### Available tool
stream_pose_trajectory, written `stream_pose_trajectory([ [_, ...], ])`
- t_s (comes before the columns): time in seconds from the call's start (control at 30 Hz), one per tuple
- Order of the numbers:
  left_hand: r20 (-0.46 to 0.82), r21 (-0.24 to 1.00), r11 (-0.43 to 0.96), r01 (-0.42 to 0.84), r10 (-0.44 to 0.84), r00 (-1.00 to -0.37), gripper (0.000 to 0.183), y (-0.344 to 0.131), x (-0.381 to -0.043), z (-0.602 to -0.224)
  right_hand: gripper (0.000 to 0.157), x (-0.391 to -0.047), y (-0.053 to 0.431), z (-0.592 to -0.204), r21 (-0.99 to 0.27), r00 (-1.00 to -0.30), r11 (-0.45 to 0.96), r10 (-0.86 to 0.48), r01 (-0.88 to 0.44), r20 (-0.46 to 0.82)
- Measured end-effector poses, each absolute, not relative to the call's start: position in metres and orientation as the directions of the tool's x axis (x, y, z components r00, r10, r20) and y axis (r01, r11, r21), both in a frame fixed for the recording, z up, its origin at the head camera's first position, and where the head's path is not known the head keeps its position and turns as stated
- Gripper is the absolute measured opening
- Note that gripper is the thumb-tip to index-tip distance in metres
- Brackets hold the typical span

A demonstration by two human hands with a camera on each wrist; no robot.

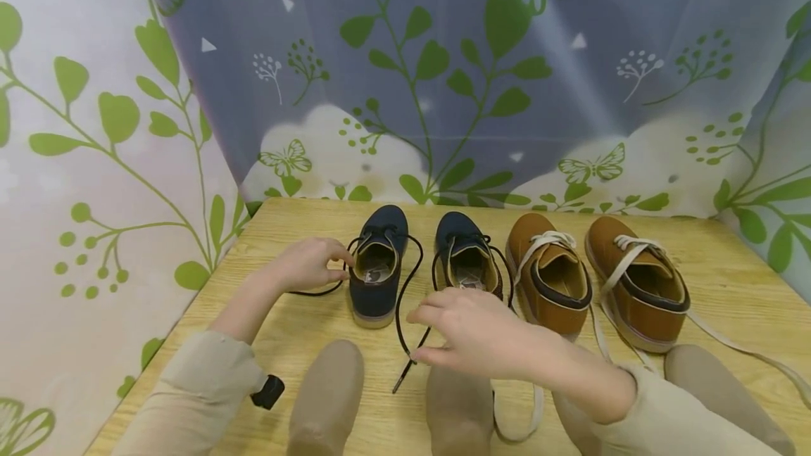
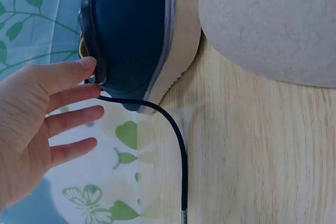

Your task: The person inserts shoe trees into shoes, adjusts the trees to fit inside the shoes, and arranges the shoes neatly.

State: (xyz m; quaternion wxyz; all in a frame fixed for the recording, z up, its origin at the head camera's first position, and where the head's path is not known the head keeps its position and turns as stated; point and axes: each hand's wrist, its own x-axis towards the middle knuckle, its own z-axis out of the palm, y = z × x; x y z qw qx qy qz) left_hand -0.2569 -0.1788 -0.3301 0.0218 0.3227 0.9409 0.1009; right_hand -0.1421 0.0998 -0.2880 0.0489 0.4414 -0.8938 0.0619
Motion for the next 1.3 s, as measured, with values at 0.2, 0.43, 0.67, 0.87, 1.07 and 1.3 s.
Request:
stream_pose_trajectory([
  [0.2,0.086,0.177,0.734,0.655,0.652,-0.754,0.024,-0.179,-0.261,-0.333,0.037,-0.138,0.070,-0.289,-0.046,-0.535,0.534,-0.845,-0.844,0.008],
  [0.43,0.115,0.146,0.721,0.677,0.667,-0.736,0.025,-0.179,-0.262,-0.333,0.037,-0.139,0.046,-0.291,-0.005,-0.481,0.482,-0.874,-0.876,-0.065],
  [0.67,0.079,0.157,0.751,0.641,0.638,-0.766,0.025,-0.178,-0.259,-0.331,0.036,-0.141,0.023,-0.296,-0.022,-0.413,0.417,-0.905,-0.909,-0.107],
  [0.87,0.072,0.171,0.749,0.641,0.639,-0.766,0.023,-0.180,-0.259,-0.331,0.041,-0.145,0.007,-0.300,0.045,-0.356,0.353,-0.926,-0.934,-0.128],
  [1.07,0.072,0.187,0.736,0.650,0.650,-0.756,0.023,-0.182,-0.259,-0.333,0.046,-0.151,-0.003,-0.308,0.006,-0.326,0.331,-0.927,-0.944,-0.185],
  [1.3,0.078,0.188,0.721,0.667,0.666,-0.741,0.025,-0.184,-0.261,-0.332,0.053,-0.151,-0.012,-0.319,0.098,-0.203,0.186,-0.956,-0.978,-0.211],
])
